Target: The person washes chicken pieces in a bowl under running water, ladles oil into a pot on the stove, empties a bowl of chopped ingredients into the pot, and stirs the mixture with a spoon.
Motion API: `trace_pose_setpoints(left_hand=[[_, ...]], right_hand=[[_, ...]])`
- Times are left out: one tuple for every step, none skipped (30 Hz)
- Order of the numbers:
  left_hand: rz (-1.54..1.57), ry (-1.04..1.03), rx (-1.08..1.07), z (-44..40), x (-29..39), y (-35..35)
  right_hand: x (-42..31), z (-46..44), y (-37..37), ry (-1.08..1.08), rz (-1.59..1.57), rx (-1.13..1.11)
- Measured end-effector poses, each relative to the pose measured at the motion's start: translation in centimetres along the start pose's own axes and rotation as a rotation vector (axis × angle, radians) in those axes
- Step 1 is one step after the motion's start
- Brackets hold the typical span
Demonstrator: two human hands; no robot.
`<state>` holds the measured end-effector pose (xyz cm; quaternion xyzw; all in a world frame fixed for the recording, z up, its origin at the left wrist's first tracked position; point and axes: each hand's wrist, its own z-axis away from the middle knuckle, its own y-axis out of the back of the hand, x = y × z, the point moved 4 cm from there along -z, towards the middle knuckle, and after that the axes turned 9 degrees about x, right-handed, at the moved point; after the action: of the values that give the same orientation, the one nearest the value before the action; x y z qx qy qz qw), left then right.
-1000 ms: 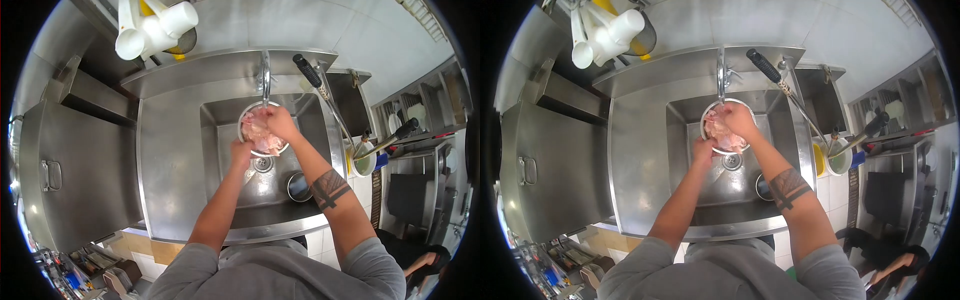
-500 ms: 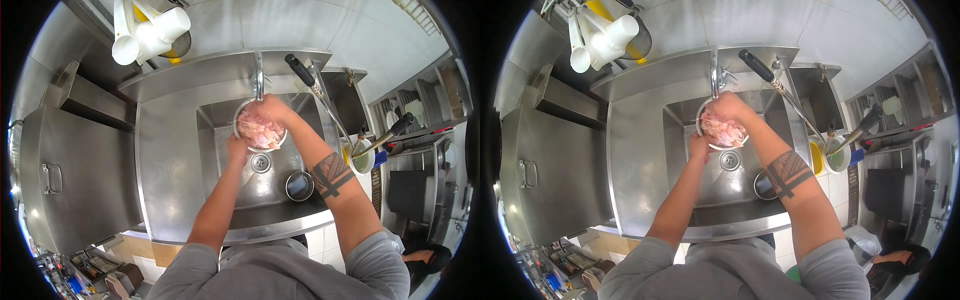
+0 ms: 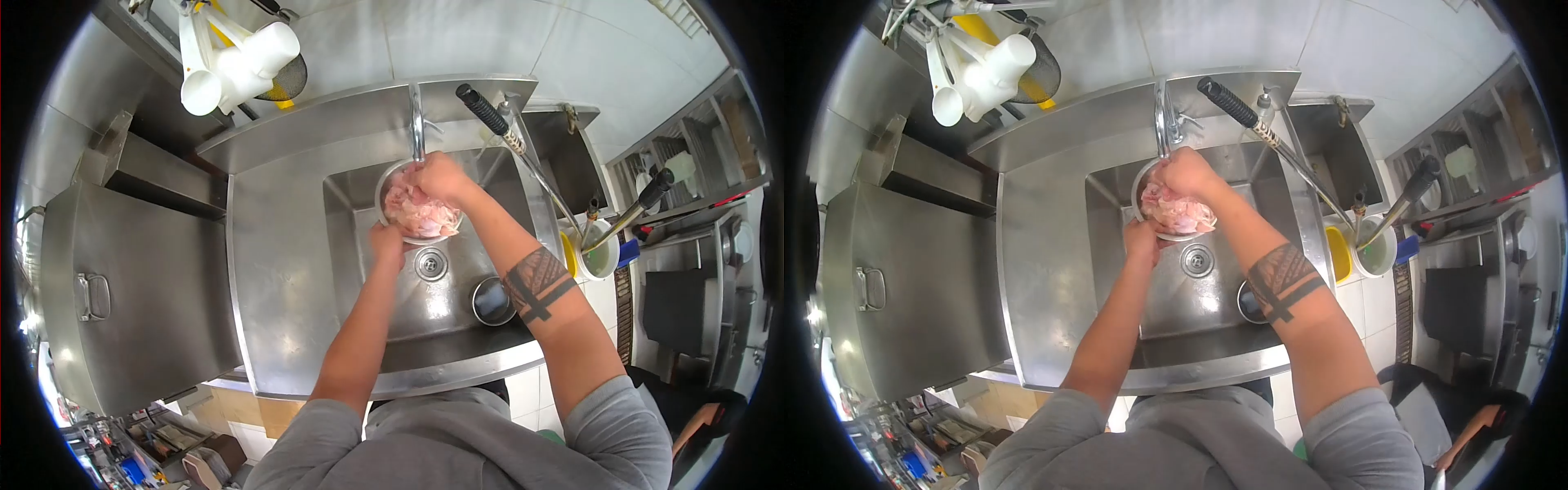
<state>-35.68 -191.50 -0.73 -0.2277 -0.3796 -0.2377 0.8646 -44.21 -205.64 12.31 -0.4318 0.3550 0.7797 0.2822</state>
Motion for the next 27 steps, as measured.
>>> trace_pose_setpoints(left_hand=[[0.053, 0.015, 0.038, 0.5, 0.1, -0.2], [0.108, 0.031, 0.077, 0.7, -0.1, -0.1], [0.106, 0.030, 0.078, 0.5, -0.3, 0.0], [0.051, 0.000, 0.057, 0.5, -0.3, 0.0], [-0.002, -0.032, 0.036, 0.5, -0.1, -0.2], [-0.002, -0.034, 0.035, 0.3, 0.1, -0.3], [0.013, -0.006, 0.053, 0.2, 0.1, -0.1], [0.027, 0.025, 0.071, 0.2, -0.1, 0.1], [0.024, 0.027, 0.070, 0.2, -0.3, 0.0], [0.021, 0.034, 0.084, 0.3, -0.7, -0.5], [0.022, 0.041, 0.098, 0.5, -0.8, -0.9], [0.028, 0.040, 0.097, 0.5, -0.5, -0.9], [0.034, 0.026, 0.032, 0.4, 0.1, -0.9], [0.036, 0.013, -0.032, 0.3, 0.4, -0.9], [0.032, 0.014, -0.031, 0.4, 0.2, -0.9], [0.123, 0.035, 0.045, 0.6, -0.3, -0.9], [0.218, 0.056, 0.119, 0.5, -0.8, -0.7], [0.220, 0.058, 0.117, 0.2, -0.9, -0.6], [0.201, 0.029, 0.082, -0.1, -0.7, -0.5], [0.183, -0.003, 0.049, -0.4, -0.5, -0.3], [0.186, -0.007, 0.053, 0.0, 0.1, -0.1], [0.148, 0.019, 0.073, 0.4, 0.4, 0.4], [0.110, 0.044, 0.091, 0.9, 1.1, 0.6], [0.107, 0.040, 0.092, 1.8, 1.8, 0.6], [0.092, 0.020, 0.050, 2.7, 2.4, 0.2], [0.077, 0.001, 0.008, 3.1, 2.5, 0.0], [0.073, 0.002, 0.008, 2.9, 2.2, 0.0]], right_hand=[[0.5, -0.3, -0.4, -0.002, -0.097, 0.016], [0.5, -0.2, -0.7, -0.004, -0.191, 0.032], [0.5, -0.2, -0.8, -0.004, -0.194, 0.032], [0.6, -0.1, -0.9, -0.029, -0.179, 0.005], [0.5, -0.1, -0.9, -0.050, -0.163, -0.023], [0.2, -0.1, -0.7, -0.047, -0.163, -0.023], [0.1, -0.2, -0.6, -0.039, -0.167, -0.017], [0.2, -0.1, -0.5, -0.034, -0.172, -0.011], [0.3, -0.1, -0.6, -0.037, -0.174, -0.010], [0.4, -0.1, -0.6, -0.037, -0.192, -0.025], [0.2, -0.1, -0.5, -0.034, -0.206, -0.041], [0.1, -0.1, -0.3, -0.031, -0.201, -0.041], [-0.2, -0.1, 0.2, 0.041, 0.006, 0.046], [-0.1, -0.3, 0.5, 0.111, 0.208, 0.133], [0.2, -0.5, 0.6, 0.109, 0.204, 0.133], [0.6, -0.7, 0.5, 0.116, 0.180, 0.070], [0.8, -0.8, 0.6, 0.125, 0.159, 0.009], [1.2, -0.6, 0.8, 0.124, 0.162, 0.010], [1.3, -0.1, 1.0, 0.280, 0.357, 0.077], [1.1, 0.7, 1.0, 0.439, 0.551, 0.142], [2.6, 1.2, 0.8, 0.445, 0.551, 0.138], [3.6, 2.4, 0.5, 0.622, 0.598, 0.277], [4.2, 3.3, 0.1, 0.799, 0.639, 0.421], [4.6, 3.6, -0.5, 0.800, 0.634, 0.423], [5.3, 3.7, -1.0, 0.762, 0.701, 0.421], [5.5, 3.9, -1.4, 0.722, 0.769, 0.417], [5.5, 4.1, -2.1, 0.719, 0.767, 0.418]])
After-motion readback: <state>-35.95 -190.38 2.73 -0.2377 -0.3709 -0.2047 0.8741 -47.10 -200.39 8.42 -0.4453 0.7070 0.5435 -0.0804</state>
